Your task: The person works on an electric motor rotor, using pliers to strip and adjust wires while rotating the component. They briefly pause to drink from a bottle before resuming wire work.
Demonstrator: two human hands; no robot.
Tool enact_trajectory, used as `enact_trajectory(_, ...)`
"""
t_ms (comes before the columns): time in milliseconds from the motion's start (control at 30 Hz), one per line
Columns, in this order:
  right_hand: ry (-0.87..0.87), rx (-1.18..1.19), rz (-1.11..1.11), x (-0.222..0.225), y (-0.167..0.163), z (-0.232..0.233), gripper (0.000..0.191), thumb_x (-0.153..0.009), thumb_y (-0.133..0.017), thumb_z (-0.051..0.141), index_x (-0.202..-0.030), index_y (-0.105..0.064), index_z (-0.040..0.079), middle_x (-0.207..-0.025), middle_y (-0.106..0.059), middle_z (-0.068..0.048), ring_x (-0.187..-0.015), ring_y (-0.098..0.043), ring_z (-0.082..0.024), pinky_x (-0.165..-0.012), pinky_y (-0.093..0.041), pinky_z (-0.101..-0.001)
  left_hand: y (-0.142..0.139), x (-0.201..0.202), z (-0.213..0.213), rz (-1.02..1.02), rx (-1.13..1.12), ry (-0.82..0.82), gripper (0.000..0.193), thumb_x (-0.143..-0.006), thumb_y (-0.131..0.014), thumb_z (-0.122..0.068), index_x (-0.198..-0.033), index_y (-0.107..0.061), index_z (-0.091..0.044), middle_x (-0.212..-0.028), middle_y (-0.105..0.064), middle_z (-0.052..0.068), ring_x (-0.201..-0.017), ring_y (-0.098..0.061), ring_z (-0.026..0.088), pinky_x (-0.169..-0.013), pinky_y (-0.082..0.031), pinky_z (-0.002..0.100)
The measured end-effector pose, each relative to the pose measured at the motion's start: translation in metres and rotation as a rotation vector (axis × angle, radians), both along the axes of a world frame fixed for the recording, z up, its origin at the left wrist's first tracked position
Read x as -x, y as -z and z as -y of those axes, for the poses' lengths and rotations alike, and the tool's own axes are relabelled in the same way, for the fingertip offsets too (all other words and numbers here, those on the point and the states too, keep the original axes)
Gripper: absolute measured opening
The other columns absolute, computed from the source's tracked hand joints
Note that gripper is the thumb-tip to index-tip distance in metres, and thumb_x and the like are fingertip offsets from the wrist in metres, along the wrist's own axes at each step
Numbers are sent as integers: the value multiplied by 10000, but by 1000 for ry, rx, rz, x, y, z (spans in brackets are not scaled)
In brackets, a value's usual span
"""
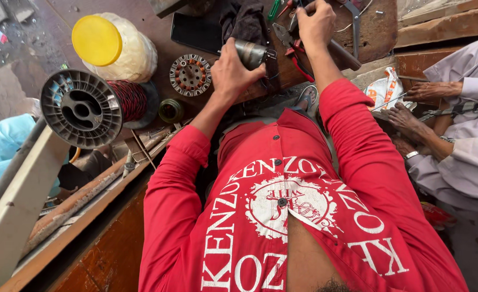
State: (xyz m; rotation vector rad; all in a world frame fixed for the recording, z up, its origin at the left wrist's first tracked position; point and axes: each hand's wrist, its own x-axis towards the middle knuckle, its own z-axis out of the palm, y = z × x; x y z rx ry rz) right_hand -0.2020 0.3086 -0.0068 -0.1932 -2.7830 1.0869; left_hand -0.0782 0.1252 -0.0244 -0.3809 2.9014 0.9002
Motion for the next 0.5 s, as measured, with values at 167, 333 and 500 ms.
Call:
enact_trajectory(167,230,907,360,-6,2,4,69,-887,-670,68,-935,-690,22,-719,-761,-99,-408,-642,-139,-350,-444,-310,6,-5,-12,15,40,83,1135,-685,-876,-644,-1392,-382,94,-1210,-574,207,-880,-716,343,-678,-586,425)
enact_trajectory(333,-88,355,-88,-14,4,3,89,-939,-720,85,-1007,-708,28,-781,-742,-106,-617,-716,-214,-552,-546,-378,8,-4,-16,-62,83,133,1155,-644,-903,-580,-1401,-355,98,-1209,-552,193,-821,-702,323,-640,-585,407)
enact_trajectory(500,-312,-233,-273,-16,1,-3,135,-965,-681,116,-1073,-737,58,-895,-750,-153,-790,-726,-375,-709,-561,-464,9,-2,-16,-85,95,139,1156,-640,-902,-576,-1396,-347,100,-1218,-547,196,-828,-699,323,-640,-586,408)
